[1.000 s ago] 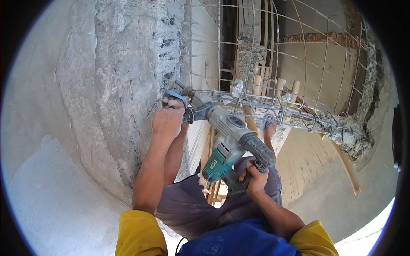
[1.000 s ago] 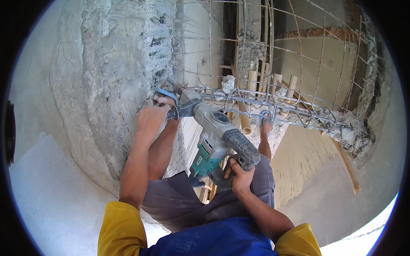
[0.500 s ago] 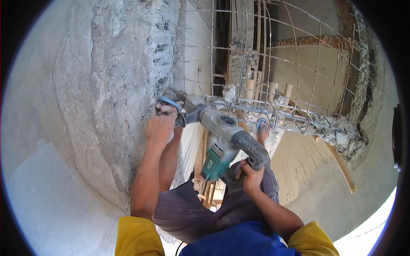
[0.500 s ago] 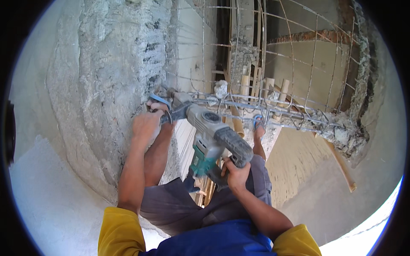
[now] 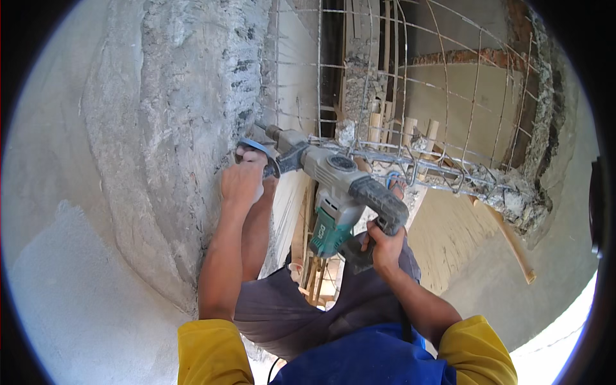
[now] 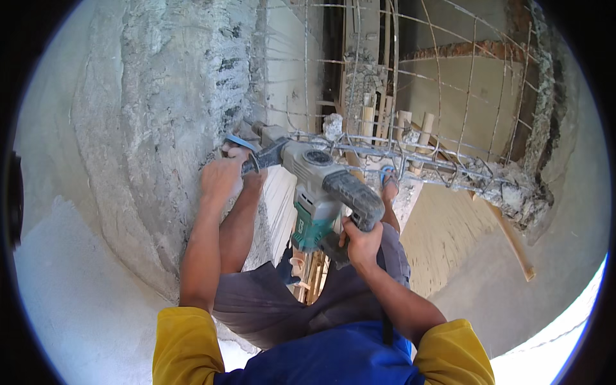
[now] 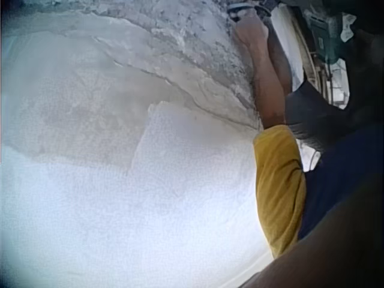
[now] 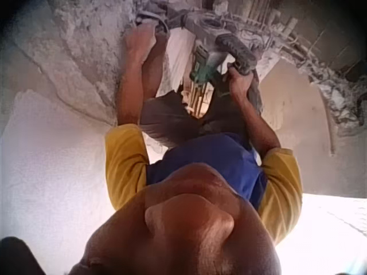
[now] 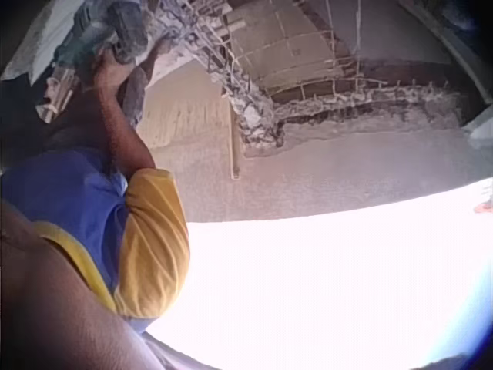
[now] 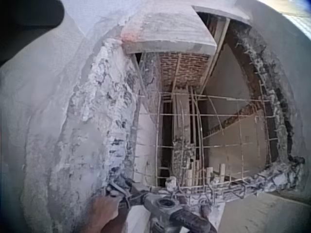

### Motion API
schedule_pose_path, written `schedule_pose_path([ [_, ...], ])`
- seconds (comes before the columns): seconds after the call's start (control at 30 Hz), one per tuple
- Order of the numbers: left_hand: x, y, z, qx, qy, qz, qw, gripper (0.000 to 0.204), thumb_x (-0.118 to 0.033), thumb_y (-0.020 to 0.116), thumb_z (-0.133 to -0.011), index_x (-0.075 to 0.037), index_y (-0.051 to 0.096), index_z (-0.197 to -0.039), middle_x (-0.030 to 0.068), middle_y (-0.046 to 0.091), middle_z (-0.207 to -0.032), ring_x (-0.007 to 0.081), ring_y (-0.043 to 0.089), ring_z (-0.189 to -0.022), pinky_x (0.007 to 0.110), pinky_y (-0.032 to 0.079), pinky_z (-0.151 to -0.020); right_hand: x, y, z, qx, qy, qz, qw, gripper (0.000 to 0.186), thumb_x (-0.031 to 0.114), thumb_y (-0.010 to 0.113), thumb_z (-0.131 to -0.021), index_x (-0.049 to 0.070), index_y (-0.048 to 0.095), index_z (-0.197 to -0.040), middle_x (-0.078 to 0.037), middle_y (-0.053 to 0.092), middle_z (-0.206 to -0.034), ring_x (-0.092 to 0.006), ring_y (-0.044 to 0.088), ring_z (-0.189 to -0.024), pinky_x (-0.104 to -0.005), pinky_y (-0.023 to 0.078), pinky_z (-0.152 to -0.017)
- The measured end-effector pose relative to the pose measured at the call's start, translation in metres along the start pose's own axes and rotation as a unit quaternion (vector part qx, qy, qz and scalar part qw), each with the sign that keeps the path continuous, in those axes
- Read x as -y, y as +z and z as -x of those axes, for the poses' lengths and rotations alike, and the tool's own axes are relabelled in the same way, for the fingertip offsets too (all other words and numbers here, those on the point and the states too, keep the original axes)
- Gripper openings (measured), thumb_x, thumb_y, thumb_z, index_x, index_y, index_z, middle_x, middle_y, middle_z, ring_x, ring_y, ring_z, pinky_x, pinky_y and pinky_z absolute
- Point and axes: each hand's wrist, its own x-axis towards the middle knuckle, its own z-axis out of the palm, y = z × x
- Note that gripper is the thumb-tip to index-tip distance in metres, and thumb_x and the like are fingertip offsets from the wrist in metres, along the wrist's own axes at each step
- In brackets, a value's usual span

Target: Use a jackhammer to break and remove concrete sections from an upper wall or ceiling structure.

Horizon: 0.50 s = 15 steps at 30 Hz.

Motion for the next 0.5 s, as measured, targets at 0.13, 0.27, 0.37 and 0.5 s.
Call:
schedule_pose_path([
  [0.13, 0.009, 0.001, -0.001, -0.028, -0.029, 0.011, 0.999, 0.024, -0.004, 0.054, -0.075, -0.013, 0.061, -0.096, 0.0158, 0.065, -0.072, 0.0351, 0.065, -0.069, 0.047, 0.050, -0.060, 0.000, 0.015, 0.006, 0.045, -0.003, -0.025, 0.999, 0.012, 0.001, 0.063, -0.078, -0.002, 0.053, -0.084, -0.008, 0.054, -0.064, -0.0169, 0.053, -0.044, -0.0289, 0.042, -0.039],
  [0.27, 0.015, -0.021, -0.004, -0.011, -0.050, 0.017, 0.999, 0.023, -0.005, 0.052, -0.077, -0.014, 0.063, -0.095, 0.0150, 0.065, -0.073, 0.0336, 0.065, -0.070, 0.046, 0.049, -0.059, -0.002, 0.035, 0.012, 0.103, -0.006, 0.011, 0.995, 0.014, -0.003, 0.061, -0.078, -0.003, 0.054, -0.090, -0.008, 0.056, -0.069, -0.0149, 0.052, -0.045, -0.0276, 0.042, -0.039],
  [0.37, 0.025, 0.003, 0.006, -0.045, -0.048, 0.001, 0.998, 0.022, -0.007, 0.053, -0.077, -0.014, 0.066, -0.094, 0.0143, 0.065, -0.071, 0.0326, 0.065, -0.068, 0.044, 0.049, -0.058, -0.008, 0.036, 0.050, 0.057, 0.006, -0.033, 0.998, 0.011, -0.002, 0.061, -0.079, -0.003, 0.055, -0.088, -0.007, 0.056, -0.071, -0.0145, 0.053, -0.046, -0.0273, 0.042, -0.039],
  [0.5, 0.021, 0.019, 0.004, -0.067, -0.038, -0.024, 0.997, 0.014, -0.009, 0.053, -0.077, -0.013, 0.064, -0.085, 0.0126, 0.065, -0.069, 0.0308, 0.065, -0.066, 0.043, 0.050, -0.058, -0.021, 0.027, 0.028, 0.053, -0.004, -0.037, 0.998, 0.019, -0.002, 0.060, -0.078, -0.004, 0.053, -0.096, -0.009, 0.057, -0.077, -0.0158, 0.054, -0.047, -0.0275, 0.044, -0.039],
])
